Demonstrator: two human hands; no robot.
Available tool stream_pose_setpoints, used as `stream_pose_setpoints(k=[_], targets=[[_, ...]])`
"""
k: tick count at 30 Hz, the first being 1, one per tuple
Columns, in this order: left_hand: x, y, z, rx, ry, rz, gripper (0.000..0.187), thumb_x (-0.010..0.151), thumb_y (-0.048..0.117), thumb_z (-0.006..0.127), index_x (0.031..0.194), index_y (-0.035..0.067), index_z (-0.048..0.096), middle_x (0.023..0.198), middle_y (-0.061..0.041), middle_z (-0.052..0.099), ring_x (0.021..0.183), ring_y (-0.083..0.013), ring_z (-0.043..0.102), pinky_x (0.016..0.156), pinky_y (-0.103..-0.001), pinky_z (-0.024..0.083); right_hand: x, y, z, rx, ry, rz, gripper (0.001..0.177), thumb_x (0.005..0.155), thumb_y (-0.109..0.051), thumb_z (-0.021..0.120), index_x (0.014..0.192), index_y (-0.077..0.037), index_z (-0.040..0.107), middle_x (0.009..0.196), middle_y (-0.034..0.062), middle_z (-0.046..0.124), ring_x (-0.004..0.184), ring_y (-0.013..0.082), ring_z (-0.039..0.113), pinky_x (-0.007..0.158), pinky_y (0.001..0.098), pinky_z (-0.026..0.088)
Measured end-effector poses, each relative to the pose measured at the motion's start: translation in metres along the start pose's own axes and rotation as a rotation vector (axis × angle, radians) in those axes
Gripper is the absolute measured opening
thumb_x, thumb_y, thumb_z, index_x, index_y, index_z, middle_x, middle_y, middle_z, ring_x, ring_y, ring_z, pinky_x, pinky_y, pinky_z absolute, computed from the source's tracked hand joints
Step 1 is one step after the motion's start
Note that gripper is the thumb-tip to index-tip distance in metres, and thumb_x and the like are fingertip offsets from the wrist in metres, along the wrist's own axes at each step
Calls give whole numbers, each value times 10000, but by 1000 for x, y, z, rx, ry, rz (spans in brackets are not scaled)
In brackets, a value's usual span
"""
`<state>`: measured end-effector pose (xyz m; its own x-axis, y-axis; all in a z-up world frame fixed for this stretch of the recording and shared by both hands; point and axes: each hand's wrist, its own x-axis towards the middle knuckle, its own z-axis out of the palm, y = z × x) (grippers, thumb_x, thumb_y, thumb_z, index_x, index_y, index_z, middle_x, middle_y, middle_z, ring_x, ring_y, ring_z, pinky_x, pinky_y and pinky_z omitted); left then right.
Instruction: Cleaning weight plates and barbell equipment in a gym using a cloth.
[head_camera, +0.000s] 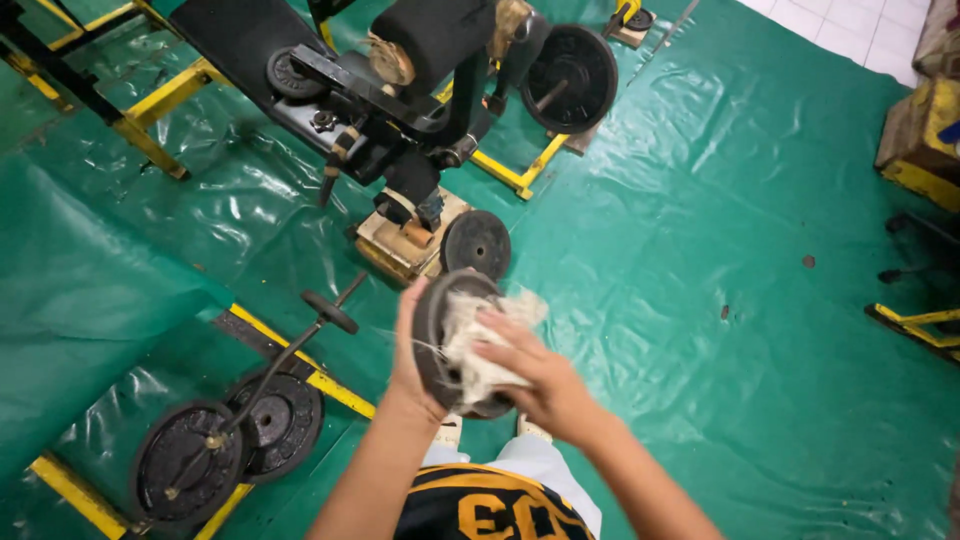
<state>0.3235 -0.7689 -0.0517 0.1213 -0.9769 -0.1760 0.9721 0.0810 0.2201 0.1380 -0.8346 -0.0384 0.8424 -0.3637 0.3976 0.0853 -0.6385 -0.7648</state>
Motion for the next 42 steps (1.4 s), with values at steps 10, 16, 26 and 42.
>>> stream_pose_setpoints(k=[10, 16, 26, 42], targets=[[-33, 44, 16, -57, 246, 308, 565, 948, 597, 475, 1122, 117, 716, 1147, -100, 741, 1042, -311, 686, 973, -512, 535, 12, -20, 3, -142, 460, 362, 520, 941, -187, 693, 1430, -59, 569, 1332, 213, 678, 1198, 401, 669, 992, 404, 524], [-39, 55, -14, -49, 257, 383, 654, 915, 695, 495, 1140, 111, 684, 1142, -107, 693, 1040, -328, 638, 941, -513, 525, 80, -80, 42, -337, 229, -323, 773, 721, -415, 841, 1344, -48, 569, 1264, 238, 645, 1078, 406, 674, 886, 426, 552], [-147, 15, -36, 272, 544, 515, 586, 827, 556, 632, 1295, 206, 602, 1240, 4, 664, 1089, -211, 642, 875, -477, 541, 56, -76, 51, 73, 115, -137, 515, 839, -219, 848, 1266, 1, 662, 1057, 133, 756, 949, 227, 736, 828, 317, 573], [-206, -175, 0, 738, 904, 882, 462, 874, 304, 832, 1129, -79, 792, 957, -72, 748, 820, -128, 631, 732, -298, 530, -50, -63, -1, 204, 148, 55, 339, 909, -106, 749, 1232, -8, 721, 1056, 73, 739, 968, 171, 685, 876, 288, 543]])
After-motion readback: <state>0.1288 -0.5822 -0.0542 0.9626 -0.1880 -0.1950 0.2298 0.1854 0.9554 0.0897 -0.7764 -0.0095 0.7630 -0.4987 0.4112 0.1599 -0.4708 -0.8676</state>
